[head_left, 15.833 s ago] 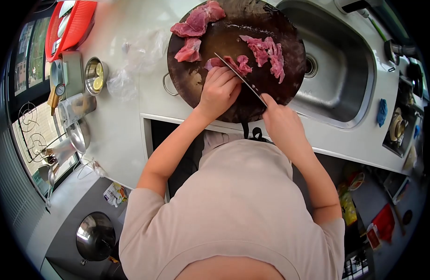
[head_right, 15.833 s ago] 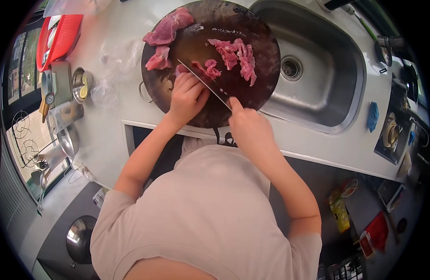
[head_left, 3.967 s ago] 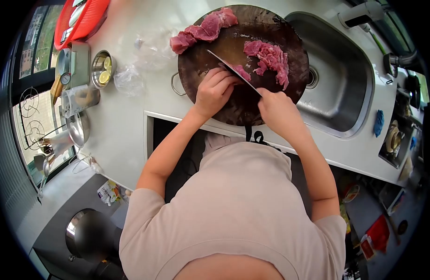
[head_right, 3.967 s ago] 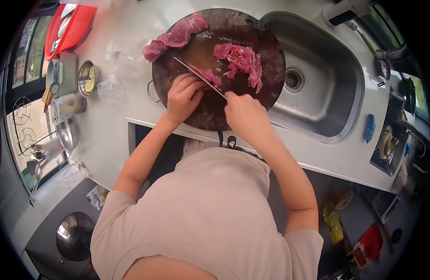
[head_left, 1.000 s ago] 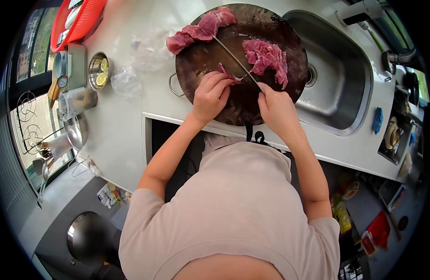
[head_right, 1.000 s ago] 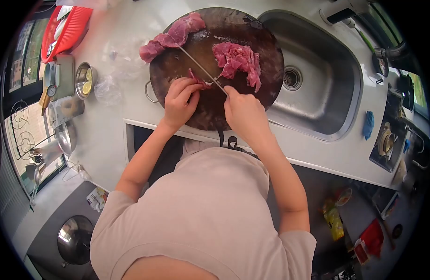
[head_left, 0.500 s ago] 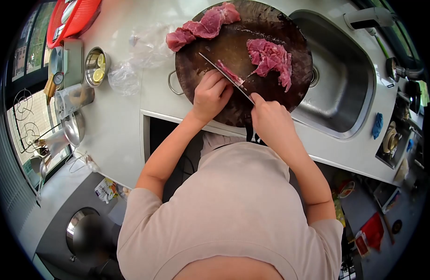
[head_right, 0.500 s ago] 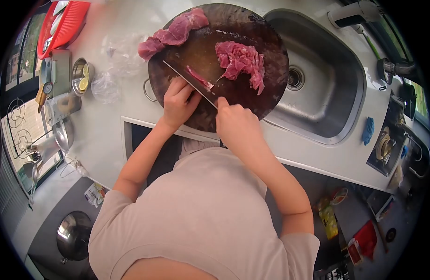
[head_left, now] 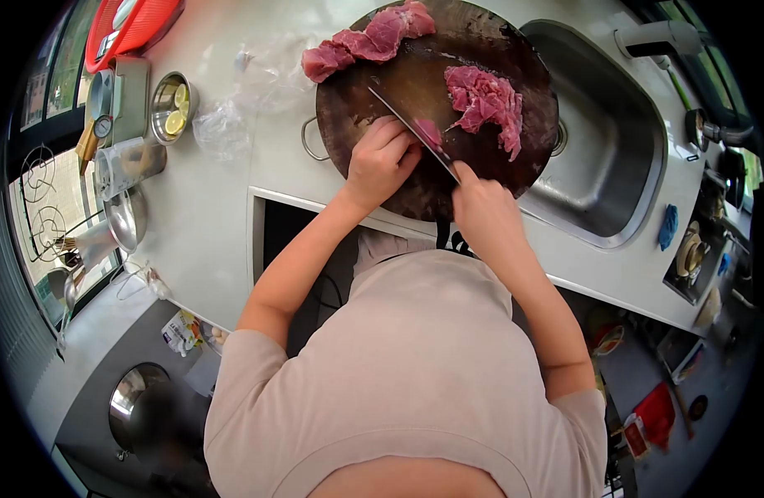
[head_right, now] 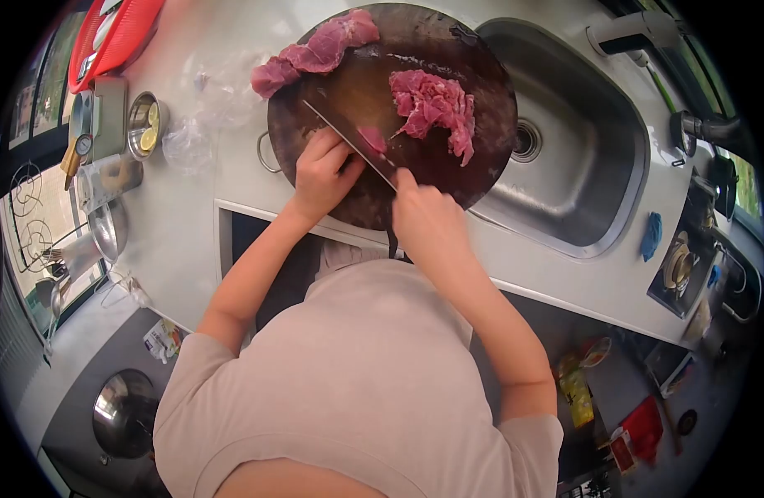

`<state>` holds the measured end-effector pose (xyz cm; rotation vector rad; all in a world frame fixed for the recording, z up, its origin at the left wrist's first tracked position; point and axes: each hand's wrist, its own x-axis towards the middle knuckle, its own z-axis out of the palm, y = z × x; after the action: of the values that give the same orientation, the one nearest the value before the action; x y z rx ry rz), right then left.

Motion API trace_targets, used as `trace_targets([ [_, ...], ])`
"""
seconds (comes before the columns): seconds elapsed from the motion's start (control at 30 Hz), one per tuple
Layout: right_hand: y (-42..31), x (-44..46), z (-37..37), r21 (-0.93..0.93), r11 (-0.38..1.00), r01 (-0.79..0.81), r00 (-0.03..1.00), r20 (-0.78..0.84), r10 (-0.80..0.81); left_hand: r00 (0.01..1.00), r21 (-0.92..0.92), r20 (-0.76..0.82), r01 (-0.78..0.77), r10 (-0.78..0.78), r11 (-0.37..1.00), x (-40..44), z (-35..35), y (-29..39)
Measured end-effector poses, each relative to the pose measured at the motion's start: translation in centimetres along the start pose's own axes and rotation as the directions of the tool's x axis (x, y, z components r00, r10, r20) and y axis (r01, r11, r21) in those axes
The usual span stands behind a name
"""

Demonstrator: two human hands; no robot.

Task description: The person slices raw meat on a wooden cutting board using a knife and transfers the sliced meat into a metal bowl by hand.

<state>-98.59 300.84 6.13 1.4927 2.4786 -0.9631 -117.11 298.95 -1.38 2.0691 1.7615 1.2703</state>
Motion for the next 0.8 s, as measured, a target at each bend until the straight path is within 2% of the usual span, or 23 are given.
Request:
trace_targets([
  [0.1,-2.6,4.6,1.0,-0.032,0.996,0.081,0.991,-0.102,-0.084,1.0,-0.011,0.018,-0.002,0.002,1.0,-0.3,0.1,-0.2],
  [0.23,0.0,2.8,-0.5,0.088,0.995,0.043,0.999,-0.036,-0.04,0.999,-0.005,0.021,-0.024,0.024,1.0,-0.2,0.0,0.1],
  [0.27,1.0,1.7,-1.1,0.118,0.993,-0.022,1.0,0.023,0.019,1.0,-0.017,0.014,-0.02,0.02,1.0,-0.3,0.0,0.1],
  [0.33,3.7,-0.5,-2.3,0.243,0.97,-0.004,0.997,0.074,-0.014,1.0,-0.033,-0.001,-0.005,0.005,0.999,-0.4,-0.1,0.0],
  [0.37,4.7,-1.2,-3.4,0.272,0.961,-0.047,0.987,0.159,0.003,1.0,-0.039,-0.005,-0.005,0.005,0.999,-0.5,-0.1,-0.1],
  [0.43,5.9,-2.6,-4.2,0.278,0.949,-0.15,0.982,0.149,0.112,1.0,-0.056,-0.006,-0.008,0.008,0.998,-0.6,-0.1,-0.2],
  [0.53,5.1,-3.7,-4.4,0.265,0.955,-0.137,0.974,-0.141,0.179,1.0,-0.032,-0.003,-0.026,0.026,0.999,-0.6,-0.2,-0.2],
  [0.63,3.6,-4.3,-3.4,0.247,0.969,-0.019,0.967,-0.24,0.08,0.998,-0.063,-0.065,-0.026,0.022,0.998,-1.0,-0.4,0.1],
  [0.73,2.4,-4.2,-1.9,0.088,0.994,0.07,0.996,-0.059,-0.065,0.997,0.004,-0.033,-0.066,0.066,0.998,-0.8,-0.6,0.2],
  [0.8,2.4,-4.0,-1.6,0.035,0.998,0.056,0.998,-0.012,-0.056,0.999,0.004,-0.023,-0.045,0.045,0.999,-1.1,-0.3,-0.1],
])
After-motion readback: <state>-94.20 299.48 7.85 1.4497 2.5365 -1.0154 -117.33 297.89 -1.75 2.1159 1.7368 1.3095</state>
